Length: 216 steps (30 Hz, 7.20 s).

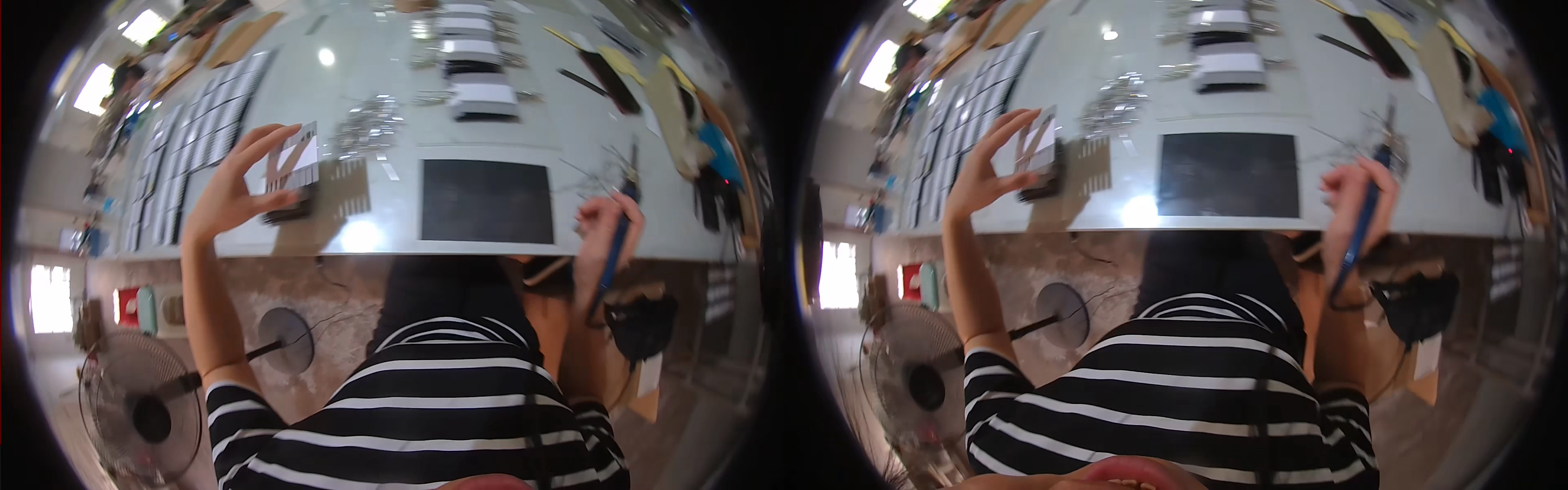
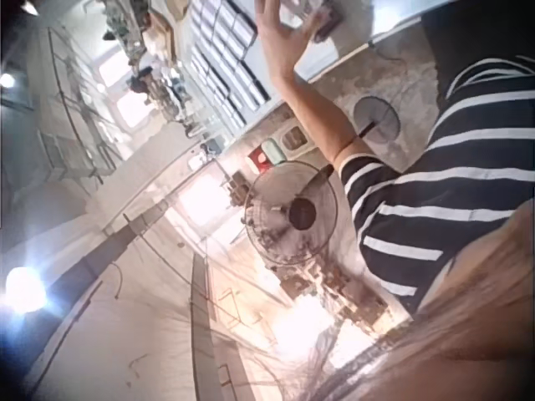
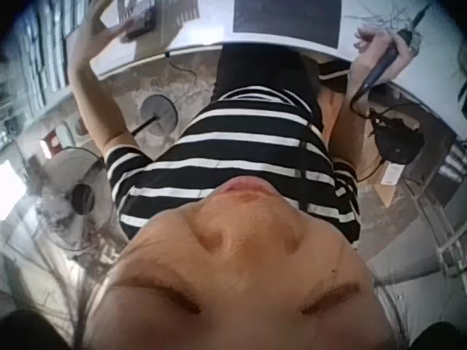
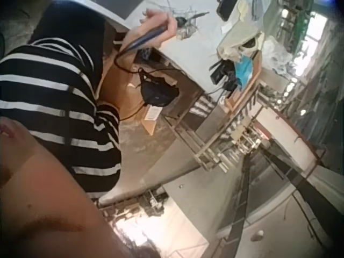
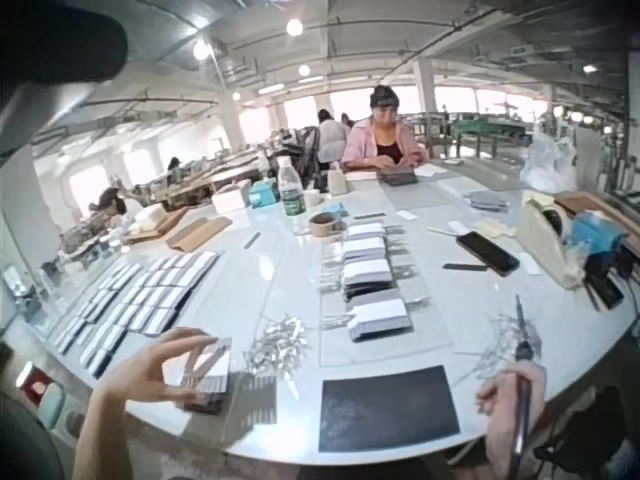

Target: The person solders metallic wire strips onto rectangular plates using a soldering iron, presses and aligns the components by hand, and stacks the assembled pieces on the table.

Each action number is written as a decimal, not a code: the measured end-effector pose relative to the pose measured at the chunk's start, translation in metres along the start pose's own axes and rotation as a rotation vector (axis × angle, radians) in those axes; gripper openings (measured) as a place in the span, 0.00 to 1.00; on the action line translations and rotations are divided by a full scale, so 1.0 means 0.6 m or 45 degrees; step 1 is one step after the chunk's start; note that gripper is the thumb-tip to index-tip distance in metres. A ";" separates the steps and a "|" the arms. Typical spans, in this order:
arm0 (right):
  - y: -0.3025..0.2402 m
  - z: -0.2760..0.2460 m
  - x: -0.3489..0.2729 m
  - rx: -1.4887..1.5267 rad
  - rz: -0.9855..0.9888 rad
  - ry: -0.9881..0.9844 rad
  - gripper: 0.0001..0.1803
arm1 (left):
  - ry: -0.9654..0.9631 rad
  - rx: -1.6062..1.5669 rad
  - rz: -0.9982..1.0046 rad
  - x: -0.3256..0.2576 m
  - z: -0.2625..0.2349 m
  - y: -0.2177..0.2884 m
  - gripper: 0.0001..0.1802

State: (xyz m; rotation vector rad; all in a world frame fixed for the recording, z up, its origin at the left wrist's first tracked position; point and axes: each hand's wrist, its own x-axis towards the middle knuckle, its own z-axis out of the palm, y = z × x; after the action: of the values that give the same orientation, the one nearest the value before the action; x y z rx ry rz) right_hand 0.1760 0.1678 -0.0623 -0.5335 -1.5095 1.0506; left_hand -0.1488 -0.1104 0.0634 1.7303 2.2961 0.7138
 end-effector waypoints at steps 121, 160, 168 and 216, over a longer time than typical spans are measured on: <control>-0.062 -0.001 0.067 -0.019 0.505 -0.158 0.13 | 0.006 0.219 0.718 0.154 0.259 0.159 0.21; -0.075 -0.001 0.085 -0.087 0.503 -0.329 0.13 | 0.004 0.213 0.691 0.151 0.262 0.159 0.21; -0.056 -0.011 0.085 -0.032 0.585 -0.290 0.13 | 0.026 0.209 0.716 0.153 0.263 0.156 0.20; -0.038 -0.006 0.104 0.136 0.523 -0.315 0.14 | 0.014 0.203 0.726 0.156 0.264 0.158 0.20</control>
State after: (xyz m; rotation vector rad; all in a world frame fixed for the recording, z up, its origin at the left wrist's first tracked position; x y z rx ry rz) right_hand 0.1698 0.2080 -0.0096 -0.6744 -1.5823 1.5536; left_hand -0.0305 0.0395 -0.0164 2.4982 1.9052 0.6323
